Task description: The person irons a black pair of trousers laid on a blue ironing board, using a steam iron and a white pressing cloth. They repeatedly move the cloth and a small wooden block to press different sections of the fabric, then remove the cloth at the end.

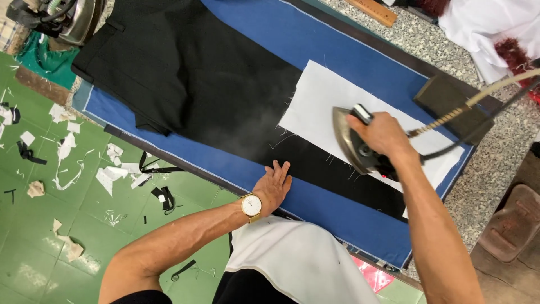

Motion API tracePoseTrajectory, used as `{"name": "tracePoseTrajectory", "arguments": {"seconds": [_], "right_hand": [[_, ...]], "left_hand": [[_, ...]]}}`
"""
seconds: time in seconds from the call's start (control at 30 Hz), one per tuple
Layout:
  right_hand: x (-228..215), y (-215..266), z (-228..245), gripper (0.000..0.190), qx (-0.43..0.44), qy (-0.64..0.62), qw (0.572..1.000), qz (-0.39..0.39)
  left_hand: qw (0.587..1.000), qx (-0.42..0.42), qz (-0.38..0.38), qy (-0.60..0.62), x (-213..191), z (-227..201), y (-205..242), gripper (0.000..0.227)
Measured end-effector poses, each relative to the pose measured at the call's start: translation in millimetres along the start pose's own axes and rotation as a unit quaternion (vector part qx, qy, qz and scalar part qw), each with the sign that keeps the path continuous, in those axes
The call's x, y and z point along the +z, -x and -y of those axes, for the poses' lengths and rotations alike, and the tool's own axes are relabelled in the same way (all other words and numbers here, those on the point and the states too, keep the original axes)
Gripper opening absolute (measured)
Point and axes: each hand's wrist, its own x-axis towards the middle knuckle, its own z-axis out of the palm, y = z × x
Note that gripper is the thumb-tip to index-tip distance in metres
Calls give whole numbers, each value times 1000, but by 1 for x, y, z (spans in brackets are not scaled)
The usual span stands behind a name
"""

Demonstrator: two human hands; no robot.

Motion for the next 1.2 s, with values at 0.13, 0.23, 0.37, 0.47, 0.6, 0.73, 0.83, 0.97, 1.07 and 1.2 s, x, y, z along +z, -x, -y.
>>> {"name": "tracePoseTrajectory", "arguments": {"seconds": [0.13,0.23,0.37,0.47,0.6,0.73,0.83,0.97,1.07,1.2], "right_hand": [[-24,1,-57,62,17,5,999,-30],[-50,34,-61,73,91,15,996,15],[-61,35,-98,78,126,-11,992,-10],[-61,29,-115,80,120,-3,992,-27],[-63,33,-110,81,108,-23,994,-21],[-55,20,-107,75,55,51,996,-52],[-46,20,-81,62,19,25,999,5],[-28,16,-29,65,-27,33,999,15],[-12,13,18,69,-28,4,999,29],[0,11,78,59,-46,-121,991,41]], "left_hand": [[1000,2,11,-2,-3,1,-4,68],[997,23,69,-31,-1,4,-14,80],[998,22,64,-13,-4,5,-8,88],[997,21,68,-9,-5,6,-5,92],[997,22,68,-17,-5,6,-5,89],[997,25,45,-63,-6,5,-2,87],[994,34,49,-87,-8,5,-1,86],[994,49,61,-77,-11,10,0,118],[993,61,70,-76,-13,12,1,122],[994,62,44,-78,0,11,-4,116]]}}
